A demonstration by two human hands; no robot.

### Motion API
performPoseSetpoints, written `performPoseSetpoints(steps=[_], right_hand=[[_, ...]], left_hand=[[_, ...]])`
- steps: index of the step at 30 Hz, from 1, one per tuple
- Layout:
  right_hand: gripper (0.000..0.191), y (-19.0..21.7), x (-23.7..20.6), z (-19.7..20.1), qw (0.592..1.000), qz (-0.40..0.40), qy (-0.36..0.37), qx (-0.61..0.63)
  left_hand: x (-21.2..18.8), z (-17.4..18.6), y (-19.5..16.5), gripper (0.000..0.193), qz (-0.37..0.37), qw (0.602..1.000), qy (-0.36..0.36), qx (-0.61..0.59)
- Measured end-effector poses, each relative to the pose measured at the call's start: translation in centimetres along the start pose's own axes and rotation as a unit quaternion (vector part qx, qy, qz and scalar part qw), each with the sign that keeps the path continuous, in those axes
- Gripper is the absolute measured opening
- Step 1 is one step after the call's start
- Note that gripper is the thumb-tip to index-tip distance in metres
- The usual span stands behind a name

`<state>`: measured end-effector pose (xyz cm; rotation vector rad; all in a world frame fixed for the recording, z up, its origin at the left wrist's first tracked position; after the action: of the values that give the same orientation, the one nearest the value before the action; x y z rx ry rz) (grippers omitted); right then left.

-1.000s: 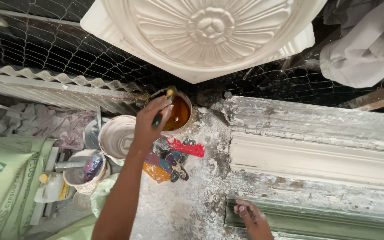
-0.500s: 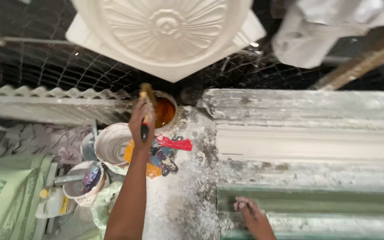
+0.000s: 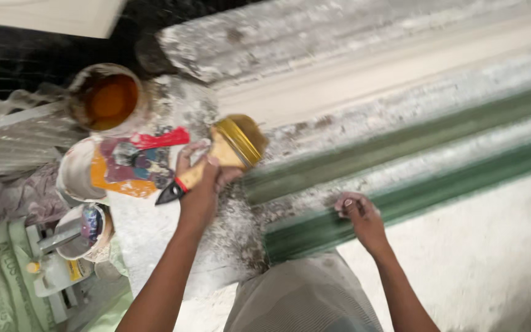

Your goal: The person handles long green rubber mold strips laid on a work table, dips a brush into a container of liquid and brushes the strips, then mixes a white plaster-like powder in a large clay bowl by hand, adds water from a tap into a pink bowl and pours it into the clay bowl, and carries the bowl across the workshop.

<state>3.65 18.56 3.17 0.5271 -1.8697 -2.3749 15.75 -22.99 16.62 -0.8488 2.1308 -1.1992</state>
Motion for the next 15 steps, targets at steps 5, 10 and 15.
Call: performPoseSetpoints(steps=[5,10,15], right_hand=[[0.032,-2.0,-1.4,8.7,0.993,-0.049,-0.099,0.036],[0.032,-5.2,-2.4,18.7,0.986,-0.055,-0.145,0.059],[0.035,-10.2,-2.9,30.3,0.982,-0.040,-0.155,0.103]], left_hand=[[-10.8,-12.0,-0.4,0.041,0.094,0.937,0.264,0.209],[-17.4,-24.5,2.3,0.037,-0.023,0.783,0.514,0.349],[-22.9,-37.7,6.3,0.026,-0.177,0.751,0.546,0.326]])
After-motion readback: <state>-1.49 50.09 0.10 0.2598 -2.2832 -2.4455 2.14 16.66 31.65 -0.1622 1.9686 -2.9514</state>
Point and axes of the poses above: each hand's wrist, its own x-axis towards the middle knuckle, its own z-axis out of the back of the hand, y = z × x, the point moved 10 cm from there along x, towards the middle knuckle, and after that the axes turned 9 degrees about -y, right-handed, at the moved point
